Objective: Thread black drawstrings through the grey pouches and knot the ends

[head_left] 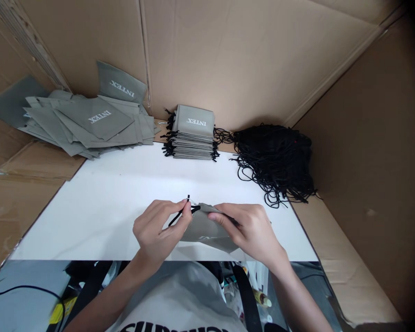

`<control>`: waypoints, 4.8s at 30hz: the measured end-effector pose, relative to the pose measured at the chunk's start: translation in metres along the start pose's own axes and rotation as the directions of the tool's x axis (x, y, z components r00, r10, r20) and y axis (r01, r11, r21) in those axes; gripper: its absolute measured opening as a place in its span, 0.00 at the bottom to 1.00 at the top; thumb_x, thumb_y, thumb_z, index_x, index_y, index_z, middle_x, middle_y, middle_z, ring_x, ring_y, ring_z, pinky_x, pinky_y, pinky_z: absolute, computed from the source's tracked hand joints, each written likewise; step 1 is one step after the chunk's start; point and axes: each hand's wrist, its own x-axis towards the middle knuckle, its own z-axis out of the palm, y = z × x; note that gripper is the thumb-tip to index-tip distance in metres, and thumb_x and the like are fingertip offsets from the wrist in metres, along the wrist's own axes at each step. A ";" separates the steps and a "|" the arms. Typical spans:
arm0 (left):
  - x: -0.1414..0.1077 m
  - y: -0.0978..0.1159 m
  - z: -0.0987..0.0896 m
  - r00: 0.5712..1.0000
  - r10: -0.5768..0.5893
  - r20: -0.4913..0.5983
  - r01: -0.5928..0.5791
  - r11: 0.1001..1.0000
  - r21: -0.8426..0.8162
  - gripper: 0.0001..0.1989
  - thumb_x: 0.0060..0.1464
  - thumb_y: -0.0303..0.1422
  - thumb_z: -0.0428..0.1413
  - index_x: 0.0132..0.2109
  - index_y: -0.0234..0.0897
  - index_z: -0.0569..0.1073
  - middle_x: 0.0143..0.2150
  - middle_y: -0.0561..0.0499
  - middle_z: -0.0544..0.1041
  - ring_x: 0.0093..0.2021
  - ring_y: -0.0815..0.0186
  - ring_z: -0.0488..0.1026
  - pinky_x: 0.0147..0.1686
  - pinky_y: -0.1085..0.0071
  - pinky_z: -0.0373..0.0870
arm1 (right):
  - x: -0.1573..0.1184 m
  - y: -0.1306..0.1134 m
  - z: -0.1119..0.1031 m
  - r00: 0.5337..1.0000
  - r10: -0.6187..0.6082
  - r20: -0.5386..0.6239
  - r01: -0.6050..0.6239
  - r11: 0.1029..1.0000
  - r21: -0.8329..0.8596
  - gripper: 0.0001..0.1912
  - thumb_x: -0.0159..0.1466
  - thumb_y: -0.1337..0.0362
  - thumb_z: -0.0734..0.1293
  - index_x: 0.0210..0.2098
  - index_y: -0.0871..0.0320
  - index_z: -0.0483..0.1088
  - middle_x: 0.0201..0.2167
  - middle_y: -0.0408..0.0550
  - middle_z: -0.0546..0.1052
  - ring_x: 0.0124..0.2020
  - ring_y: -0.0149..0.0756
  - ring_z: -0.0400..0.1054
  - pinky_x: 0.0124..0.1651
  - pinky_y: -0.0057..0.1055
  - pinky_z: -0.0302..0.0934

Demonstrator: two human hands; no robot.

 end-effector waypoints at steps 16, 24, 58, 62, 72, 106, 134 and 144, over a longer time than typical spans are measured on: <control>0.052 -0.003 -0.009 0.806 -0.430 0.406 0.577 0.726 -0.375 0.16 0.48 0.37 0.67 0.43 0.38 0.75 0.34 0.49 0.83 0.42 0.60 0.80 0.42 0.69 0.74 | -0.009 0.005 0.002 0.988 -0.145 0.062 0.147 0.988 -0.043 0.19 0.73 0.58 0.58 0.30 0.59 0.72 0.19 0.42 0.70 0.20 0.30 0.61 0.26 0.30 0.45; 0.094 -0.028 -0.015 0.968 -0.064 0.243 0.043 0.995 0.093 0.18 0.54 0.36 0.62 0.52 0.41 0.75 0.49 0.46 0.80 0.51 0.56 0.75 0.52 0.60 0.71 | -0.011 0.006 -0.006 0.991 -0.114 0.065 0.100 0.977 0.190 0.21 0.72 0.56 0.59 0.28 0.58 0.72 0.20 0.42 0.69 0.20 0.29 0.59 0.28 0.28 0.49; 0.082 -0.046 -0.036 0.823 -0.260 0.506 0.412 0.886 -0.214 0.07 0.49 0.35 0.65 0.27 0.39 0.79 0.34 0.49 0.81 0.36 0.63 0.75 0.37 0.70 0.70 | -0.017 0.063 -0.009 0.948 0.280 0.152 -0.316 0.763 0.564 0.15 0.69 0.55 0.64 0.33 0.59 0.74 0.30 0.48 0.78 0.34 0.35 0.72 0.40 0.30 0.64; 0.084 -0.048 -0.039 0.810 -0.267 0.523 0.425 0.881 -0.208 0.08 0.48 0.35 0.64 0.26 0.37 0.78 0.34 0.48 0.80 0.36 0.62 0.74 0.37 0.70 0.69 | -0.024 0.070 -0.009 0.932 0.303 0.200 -0.359 0.682 0.637 0.14 0.68 0.55 0.65 0.35 0.59 0.74 0.32 0.50 0.80 0.35 0.37 0.75 0.42 0.32 0.67; 0.081 -0.050 -0.034 0.723 -0.326 0.609 0.525 0.833 -0.177 0.07 0.49 0.35 0.64 0.27 0.37 0.78 0.34 0.50 0.80 0.37 0.66 0.74 0.39 0.72 0.69 | -0.036 0.086 -0.011 0.926 0.250 0.284 -0.378 0.614 0.692 0.13 0.68 0.57 0.66 0.32 0.58 0.74 0.28 0.47 0.79 0.31 0.33 0.72 0.37 0.28 0.65; 0.074 -0.025 -0.055 0.710 -0.102 0.697 0.129 0.992 0.014 0.10 0.59 0.42 0.58 0.41 0.45 0.81 0.45 0.53 0.81 0.50 0.61 0.75 0.45 0.72 0.73 | -0.042 0.089 -0.006 0.958 0.086 0.272 -0.224 0.817 0.531 0.20 0.71 0.55 0.61 0.25 0.59 0.66 0.17 0.40 0.64 0.20 0.27 0.54 0.25 0.28 0.46; 0.083 -0.026 -0.057 0.586 -0.075 0.807 0.185 0.982 -0.043 0.12 0.56 0.42 0.60 0.44 0.42 0.78 0.41 0.50 0.80 0.39 0.64 0.76 0.38 0.73 0.74 | -0.052 0.051 -0.002 0.935 -0.261 -0.240 0.247 0.965 -0.089 0.14 0.64 0.80 0.61 0.42 0.56 0.70 0.29 0.47 0.79 0.23 0.32 0.61 0.26 0.29 0.55; 0.063 -0.021 -0.047 0.856 0.028 0.516 0.027 0.995 -0.099 0.05 0.52 0.35 0.64 0.33 0.39 0.81 0.33 0.52 0.83 0.30 0.66 0.78 0.31 0.73 0.77 | -0.050 0.043 0.008 0.938 -0.187 -0.290 0.168 0.982 -0.089 0.12 0.67 0.76 0.60 0.36 0.56 0.72 0.24 0.47 0.77 0.20 0.32 0.63 0.24 0.30 0.55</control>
